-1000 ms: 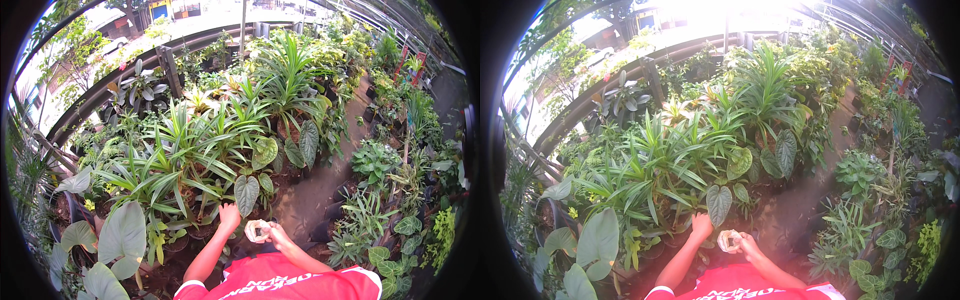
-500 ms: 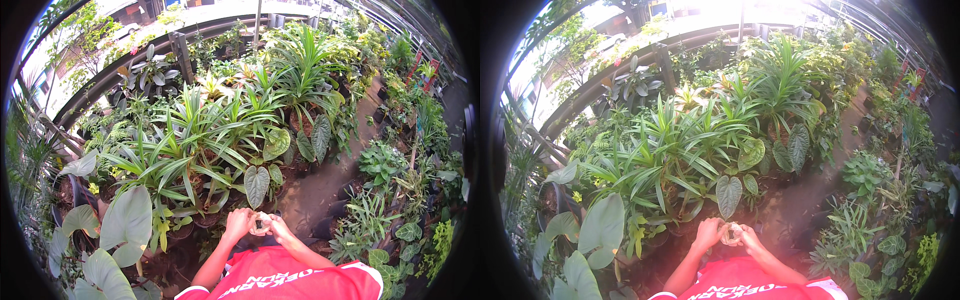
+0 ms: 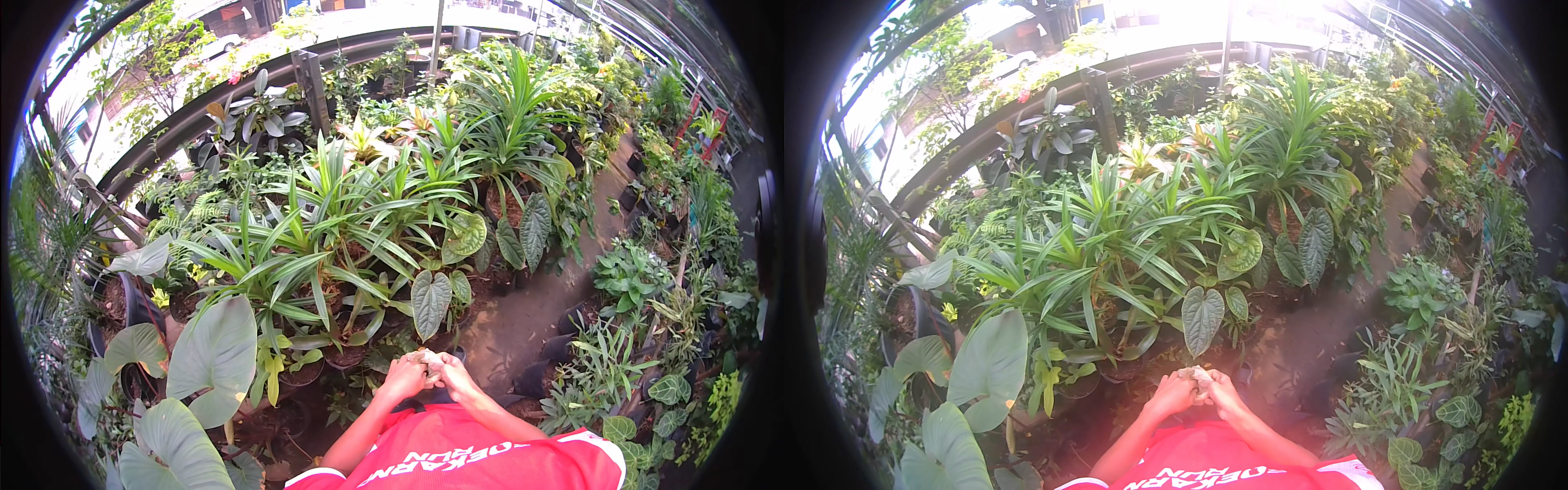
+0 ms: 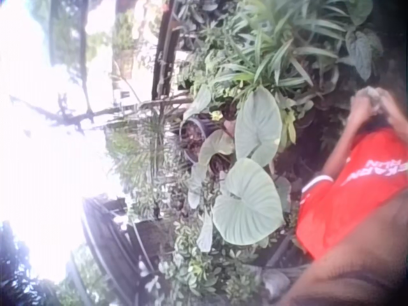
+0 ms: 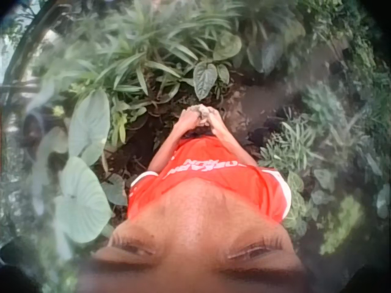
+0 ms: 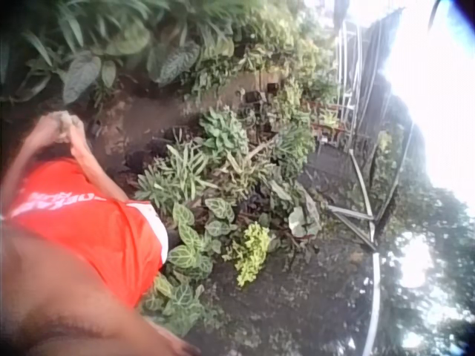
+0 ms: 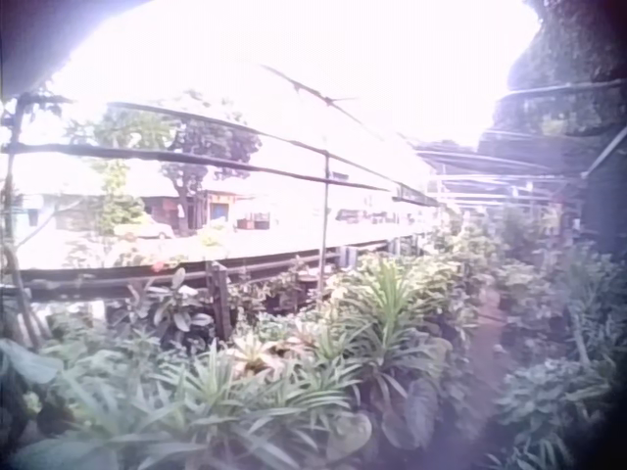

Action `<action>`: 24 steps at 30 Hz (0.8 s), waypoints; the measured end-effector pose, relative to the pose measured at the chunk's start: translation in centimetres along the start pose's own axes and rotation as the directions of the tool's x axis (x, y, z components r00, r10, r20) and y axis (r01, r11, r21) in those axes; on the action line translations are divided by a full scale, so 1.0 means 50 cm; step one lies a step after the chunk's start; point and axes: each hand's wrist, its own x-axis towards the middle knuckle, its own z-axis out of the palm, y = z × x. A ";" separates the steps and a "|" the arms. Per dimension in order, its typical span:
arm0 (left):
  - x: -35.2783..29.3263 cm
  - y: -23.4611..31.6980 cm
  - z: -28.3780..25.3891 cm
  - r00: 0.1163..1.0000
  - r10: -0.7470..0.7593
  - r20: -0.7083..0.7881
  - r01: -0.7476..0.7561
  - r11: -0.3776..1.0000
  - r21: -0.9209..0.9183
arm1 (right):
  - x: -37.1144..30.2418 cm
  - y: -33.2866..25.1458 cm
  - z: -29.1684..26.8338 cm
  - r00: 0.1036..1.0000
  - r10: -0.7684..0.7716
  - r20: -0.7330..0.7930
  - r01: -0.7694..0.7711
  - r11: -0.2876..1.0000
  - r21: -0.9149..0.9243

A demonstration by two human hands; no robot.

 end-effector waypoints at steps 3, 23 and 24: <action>0.009 0.006 0.003 0.986 -0.071 0.148 0.077 0.996 -0.037 | -0.002 0.001 0.006 1.000 -0.013 -0.004 0.013 1.000 0.000; 0.018 0.008 0.054 0.960 -0.124 -0.253 0.119 0.992 -0.034 | 0.008 0.000 0.006 1.000 -0.028 -0.006 0.028 1.000 -0.013; 0.017 0.006 0.058 0.953 -0.115 -0.280 0.108 0.993 -0.041 | 0.008 0.000 0.005 1.000 -0.023 -0.006 0.023 1.000 -0.016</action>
